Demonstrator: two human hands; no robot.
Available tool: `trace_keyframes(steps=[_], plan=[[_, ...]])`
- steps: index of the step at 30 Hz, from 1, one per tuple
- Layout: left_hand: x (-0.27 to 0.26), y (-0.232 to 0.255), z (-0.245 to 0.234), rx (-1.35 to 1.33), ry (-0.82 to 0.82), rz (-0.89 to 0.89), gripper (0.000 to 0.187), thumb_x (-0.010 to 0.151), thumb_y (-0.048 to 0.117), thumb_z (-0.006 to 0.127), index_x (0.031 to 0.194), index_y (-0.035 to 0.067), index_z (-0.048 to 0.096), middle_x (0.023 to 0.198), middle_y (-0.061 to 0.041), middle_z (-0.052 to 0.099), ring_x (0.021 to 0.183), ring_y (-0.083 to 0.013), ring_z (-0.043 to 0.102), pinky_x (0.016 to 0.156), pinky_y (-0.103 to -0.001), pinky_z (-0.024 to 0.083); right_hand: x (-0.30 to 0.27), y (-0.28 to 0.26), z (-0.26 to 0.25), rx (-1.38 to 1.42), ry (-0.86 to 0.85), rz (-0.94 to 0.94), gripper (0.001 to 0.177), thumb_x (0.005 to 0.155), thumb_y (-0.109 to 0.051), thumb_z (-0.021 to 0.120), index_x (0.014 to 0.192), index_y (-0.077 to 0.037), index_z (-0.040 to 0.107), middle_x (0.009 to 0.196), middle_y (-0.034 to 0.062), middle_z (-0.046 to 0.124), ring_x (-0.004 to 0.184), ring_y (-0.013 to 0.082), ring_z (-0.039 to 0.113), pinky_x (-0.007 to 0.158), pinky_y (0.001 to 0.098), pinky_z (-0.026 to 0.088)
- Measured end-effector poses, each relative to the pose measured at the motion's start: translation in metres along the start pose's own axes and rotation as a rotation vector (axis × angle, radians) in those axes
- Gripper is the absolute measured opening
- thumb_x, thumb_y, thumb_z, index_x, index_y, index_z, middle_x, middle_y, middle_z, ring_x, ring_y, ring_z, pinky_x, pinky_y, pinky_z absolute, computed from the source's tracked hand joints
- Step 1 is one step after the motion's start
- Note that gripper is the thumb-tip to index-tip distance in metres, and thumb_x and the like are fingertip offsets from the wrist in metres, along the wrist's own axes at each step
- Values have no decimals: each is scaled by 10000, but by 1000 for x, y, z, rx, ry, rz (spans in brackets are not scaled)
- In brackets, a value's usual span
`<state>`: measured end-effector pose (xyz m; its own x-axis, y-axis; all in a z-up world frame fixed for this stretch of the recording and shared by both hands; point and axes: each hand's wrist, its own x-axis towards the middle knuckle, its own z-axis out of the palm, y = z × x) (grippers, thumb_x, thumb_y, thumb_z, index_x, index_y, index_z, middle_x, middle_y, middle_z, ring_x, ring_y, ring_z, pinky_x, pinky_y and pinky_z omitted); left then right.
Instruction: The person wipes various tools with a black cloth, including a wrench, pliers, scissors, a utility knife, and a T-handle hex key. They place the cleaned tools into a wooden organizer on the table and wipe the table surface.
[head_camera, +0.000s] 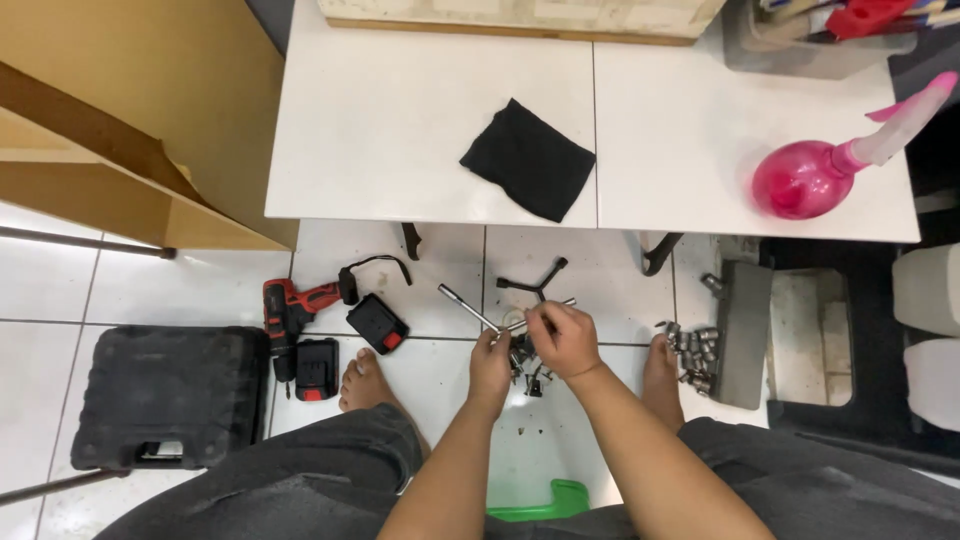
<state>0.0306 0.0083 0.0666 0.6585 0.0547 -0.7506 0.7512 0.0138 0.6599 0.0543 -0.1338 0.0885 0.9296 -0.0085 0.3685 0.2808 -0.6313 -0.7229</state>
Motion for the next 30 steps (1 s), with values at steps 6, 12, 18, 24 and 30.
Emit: trace_keyframes(steps=[6, 12, 18, 24, 30], plan=[[-26, 37, -50, 435, -61, 211, 383, 969, 430, 593, 1208, 140, 669, 889, -80, 737, 871, -215, 719, 704, -334, 564, 133, -88, -45, 104, 289, -353, 183, 944, -192, 689, 767, -146, 680, 504, -10, 555, 459, 173, 533, 461, 276, 470], [-132, 123, -94, 629, -50, 391, 311, 967, 308, 550, 1143, 80, 666, 755, -156, 716, 765, -302, 718, 671, -386, 550, 202, -137, -89, -335, -414, -41, 409, 980, -269, 603, 1376, -168, 586, 1293, 171, 608, 1274, 388, 540, 1073, 558, 418], [-135, 214, -80, 411, 40, 658, 296, 962, 287, 613, 1191, 113, 681, 1000, -208, 747, 1063, -411, 687, 865, -478, 554, 199, -122, -94, -533, -540, 27, 449, 1032, -431, 459, 1414, -233, 589, 1472, 99, 546, 1409, 323, 436, 1139, 528, 325], [-107, 262, -54, -94, 12, 557, 438, 1018, 138, 490, 1404, -68, 473, 863, -88, 640, 601, -70, 538, 488, -218, 497, 191, -89, -64, -616, -364, 109, 458, 1058, -452, 371, 1470, -318, 519, 1563, 9, 442, 1464, 242, 351, 1171, 497, 256], [-55, 266, -23, -318, -97, 555, 388, 1027, 95, 465, 1342, -131, 488, 840, -106, 620, 558, -39, 481, 431, -148, 428, 197, -78, -71, -545, -382, 115, 482, 1017, -531, 426, 1454, -361, 535, 1549, 21, 465, 1477, 257, 340, 1187, 526, 226]])
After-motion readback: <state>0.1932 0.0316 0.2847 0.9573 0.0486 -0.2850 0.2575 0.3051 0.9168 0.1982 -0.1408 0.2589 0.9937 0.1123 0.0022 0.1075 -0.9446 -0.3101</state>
